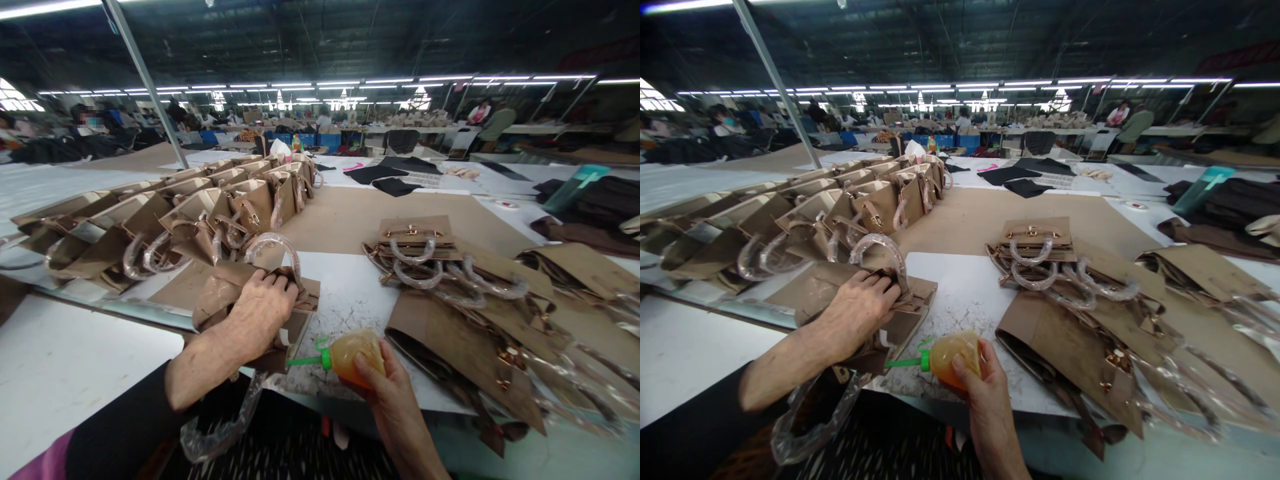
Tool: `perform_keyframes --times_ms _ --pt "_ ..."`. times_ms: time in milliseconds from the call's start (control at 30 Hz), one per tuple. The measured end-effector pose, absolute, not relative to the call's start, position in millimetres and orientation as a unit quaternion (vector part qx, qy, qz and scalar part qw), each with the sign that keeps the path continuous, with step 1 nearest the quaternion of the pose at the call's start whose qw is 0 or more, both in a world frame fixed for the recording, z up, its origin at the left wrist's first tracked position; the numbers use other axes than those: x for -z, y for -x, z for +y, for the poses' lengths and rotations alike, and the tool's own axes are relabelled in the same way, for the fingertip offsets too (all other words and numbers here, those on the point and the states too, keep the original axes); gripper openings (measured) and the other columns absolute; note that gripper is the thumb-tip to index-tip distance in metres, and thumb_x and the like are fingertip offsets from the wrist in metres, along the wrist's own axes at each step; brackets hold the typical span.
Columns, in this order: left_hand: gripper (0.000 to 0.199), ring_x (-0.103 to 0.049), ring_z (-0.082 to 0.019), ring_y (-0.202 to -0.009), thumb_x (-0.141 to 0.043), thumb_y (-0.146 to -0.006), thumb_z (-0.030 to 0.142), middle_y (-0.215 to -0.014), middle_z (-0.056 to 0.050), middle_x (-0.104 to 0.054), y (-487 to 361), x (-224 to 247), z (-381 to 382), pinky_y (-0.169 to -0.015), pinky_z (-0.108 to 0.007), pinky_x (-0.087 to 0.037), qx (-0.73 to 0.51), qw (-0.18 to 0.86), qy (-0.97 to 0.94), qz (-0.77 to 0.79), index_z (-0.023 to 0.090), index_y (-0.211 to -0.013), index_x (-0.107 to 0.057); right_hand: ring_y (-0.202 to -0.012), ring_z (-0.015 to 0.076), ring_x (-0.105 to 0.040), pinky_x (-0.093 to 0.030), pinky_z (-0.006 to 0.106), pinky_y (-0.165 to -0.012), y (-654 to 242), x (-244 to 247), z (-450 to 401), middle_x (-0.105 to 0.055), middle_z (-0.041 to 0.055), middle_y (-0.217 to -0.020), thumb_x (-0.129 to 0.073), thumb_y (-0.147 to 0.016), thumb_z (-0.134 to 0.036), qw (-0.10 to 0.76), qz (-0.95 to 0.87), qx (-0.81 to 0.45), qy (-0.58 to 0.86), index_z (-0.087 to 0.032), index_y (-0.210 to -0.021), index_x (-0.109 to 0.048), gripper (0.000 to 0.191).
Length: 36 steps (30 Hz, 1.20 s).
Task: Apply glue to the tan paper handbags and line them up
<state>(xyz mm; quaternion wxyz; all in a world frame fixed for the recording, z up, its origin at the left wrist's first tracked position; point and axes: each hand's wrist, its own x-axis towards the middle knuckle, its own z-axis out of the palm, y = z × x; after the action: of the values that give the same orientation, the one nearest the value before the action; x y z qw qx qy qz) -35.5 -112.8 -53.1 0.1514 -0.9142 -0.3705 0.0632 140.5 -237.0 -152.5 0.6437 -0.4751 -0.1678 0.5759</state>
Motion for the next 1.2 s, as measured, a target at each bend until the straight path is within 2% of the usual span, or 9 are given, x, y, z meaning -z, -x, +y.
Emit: perform_keyframes --times_ms 267,567,867,1200 --pt "0.02 -0.06 -0.028 -0.085 -0.065 -0.069 0.017 -0.09 -0.012 -0.064 35.4 54.7 -115.4 -0.078 -0.041 -0.041 -0.062 0.145 0.915 -0.372 0.013 -0.088 -0.059 -0.079 0.0215 -0.062 -0.055 0.029 -0.061 -143.1 147.5 -229.3 -0.066 0.0035 -0.088 -0.086 -0.059 -0.04 0.657 -0.176 -0.544 0.491 -0.02 -0.095 -0.062 0.047" --pt "0.022 -0.059 -0.026 -0.083 -0.068 -0.068 0.019 -0.087 -0.012 -0.064 37.3 59.2 -112.7 -0.076 -0.04 -0.041 -0.044 0.153 0.916 -0.368 0.013 -0.087 -0.058 -0.083 0.0246 -0.06 -0.055 0.032 -0.063 -141.4 159.4 -246.1 -0.065 0.0059 -0.094 -0.079 -0.07 -0.041 0.631 -0.216 -0.543 0.509 -0.021 -0.104 -0.058 0.045" --pt "0.015 -0.06 -0.027 -0.085 -0.062 -0.073 0.018 -0.087 -0.012 -0.064 36.2 56.2 -116.0 -0.077 -0.041 -0.041 -0.058 0.137 0.911 -0.384 0.014 -0.087 -0.06 -0.086 0.0257 -0.06 -0.05 0.035 -0.076 -154.5 156.6 -234.7 -0.066 0.0042 -0.094 -0.074 -0.069 -0.045 0.612 -0.32 -0.422 0.588 -0.022 -0.104 -0.056 0.045" --pt "0.02 -0.059 -0.028 -0.086 -0.065 -0.069 0.019 -0.089 -0.012 -0.064 36.1 57.3 -111.9 -0.077 -0.041 -0.042 -0.056 0.137 0.911 -0.386 0.014 -0.088 -0.059 -0.076 0.0243 -0.06 -0.05 0.035 -0.072 -156.0 156.1 -205.9 -0.066 0.0034 -0.086 -0.069 -0.072 -0.043 0.605 -0.378 -0.329 0.619 -0.02 -0.102 -0.055 0.041"
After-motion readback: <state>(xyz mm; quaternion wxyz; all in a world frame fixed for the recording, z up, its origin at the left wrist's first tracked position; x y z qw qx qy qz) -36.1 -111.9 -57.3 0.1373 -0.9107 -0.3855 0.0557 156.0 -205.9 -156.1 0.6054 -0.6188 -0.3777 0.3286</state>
